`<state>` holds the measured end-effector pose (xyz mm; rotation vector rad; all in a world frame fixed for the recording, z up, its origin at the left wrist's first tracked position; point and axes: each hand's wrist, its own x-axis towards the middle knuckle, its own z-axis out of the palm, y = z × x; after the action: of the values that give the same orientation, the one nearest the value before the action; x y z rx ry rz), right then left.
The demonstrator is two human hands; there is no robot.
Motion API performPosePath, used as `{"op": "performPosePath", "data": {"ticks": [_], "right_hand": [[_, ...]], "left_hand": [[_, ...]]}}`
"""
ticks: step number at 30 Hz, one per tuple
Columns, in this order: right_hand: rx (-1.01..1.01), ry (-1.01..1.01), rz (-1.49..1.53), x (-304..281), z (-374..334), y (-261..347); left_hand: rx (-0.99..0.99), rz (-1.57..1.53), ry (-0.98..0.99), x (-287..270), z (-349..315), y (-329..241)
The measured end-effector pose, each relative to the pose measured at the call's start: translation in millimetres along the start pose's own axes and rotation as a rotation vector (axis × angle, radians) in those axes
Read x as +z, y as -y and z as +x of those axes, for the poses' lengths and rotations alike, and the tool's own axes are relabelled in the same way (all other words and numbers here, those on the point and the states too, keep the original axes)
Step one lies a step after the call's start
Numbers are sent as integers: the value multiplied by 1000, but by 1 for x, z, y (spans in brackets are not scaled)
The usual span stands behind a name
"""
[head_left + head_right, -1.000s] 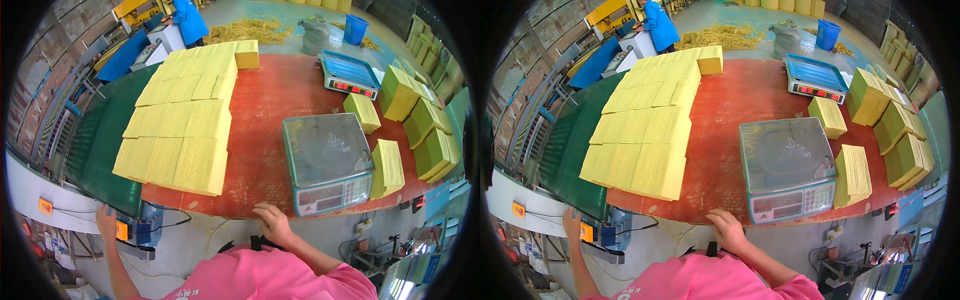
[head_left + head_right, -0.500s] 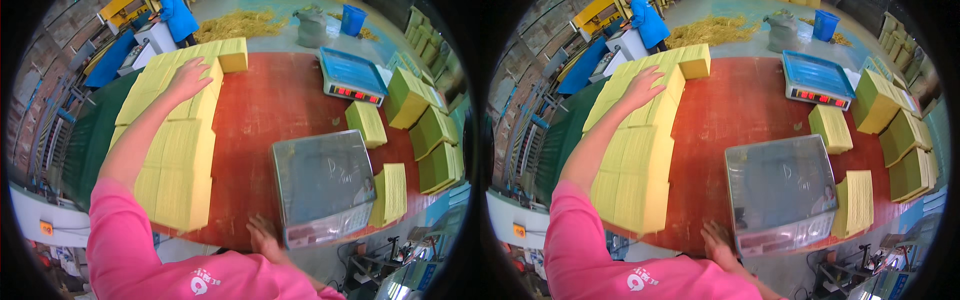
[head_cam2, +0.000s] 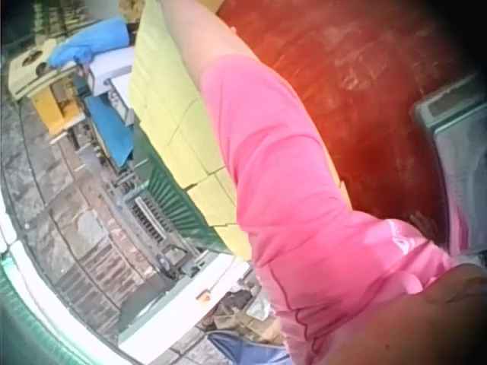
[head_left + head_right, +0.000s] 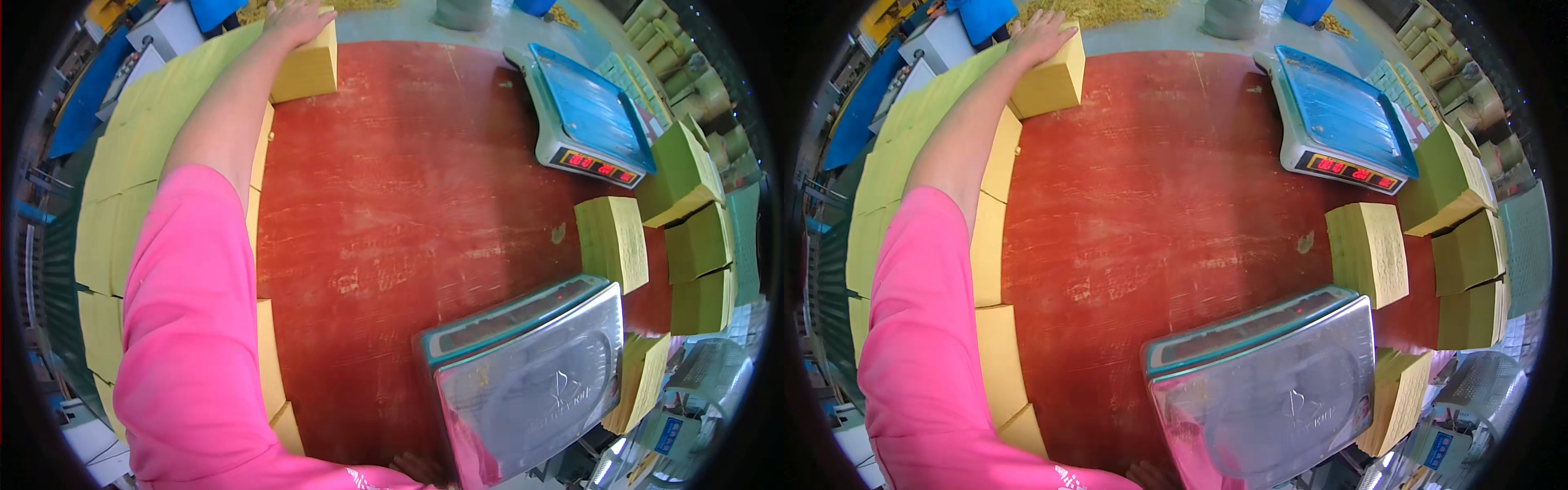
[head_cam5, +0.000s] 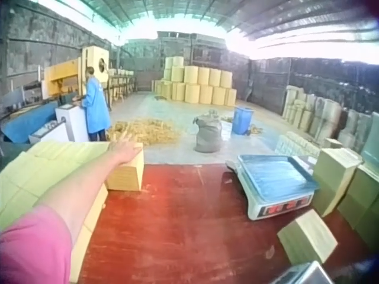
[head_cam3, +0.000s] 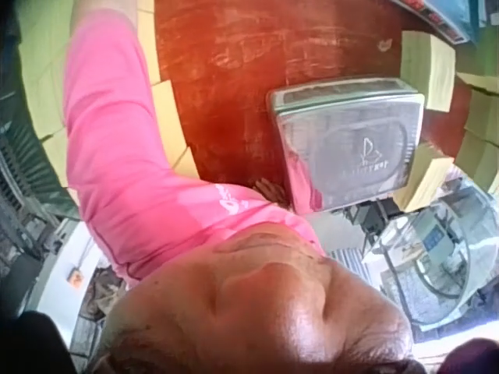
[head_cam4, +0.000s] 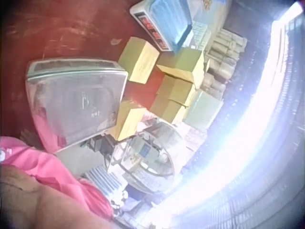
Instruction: The recorder weighs stacks of yellow paper on a digital scale and organizes them on a worktable.
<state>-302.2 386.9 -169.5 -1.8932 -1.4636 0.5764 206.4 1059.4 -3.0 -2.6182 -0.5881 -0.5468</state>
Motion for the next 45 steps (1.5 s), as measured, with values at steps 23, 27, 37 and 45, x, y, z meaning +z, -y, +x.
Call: {"op": "performPosePath", "data": {"ticks": [23, 27, 37, 45], "right_hand": [[-117, -526, 177, -65, 30, 84], [-85, -490, 516, -64, -3, 96], [577, -8, 1976, -18, -67, 79], [435, -69, 1698, -19, -61, 108]], "left_hand": [[22, -348, 456, -258, -374, -119], [42, -407, 411, -313, -479, -120], [132, -520, 387, -461, -671, -148], [-279, -691, 265, -460, -732, -142]]}}
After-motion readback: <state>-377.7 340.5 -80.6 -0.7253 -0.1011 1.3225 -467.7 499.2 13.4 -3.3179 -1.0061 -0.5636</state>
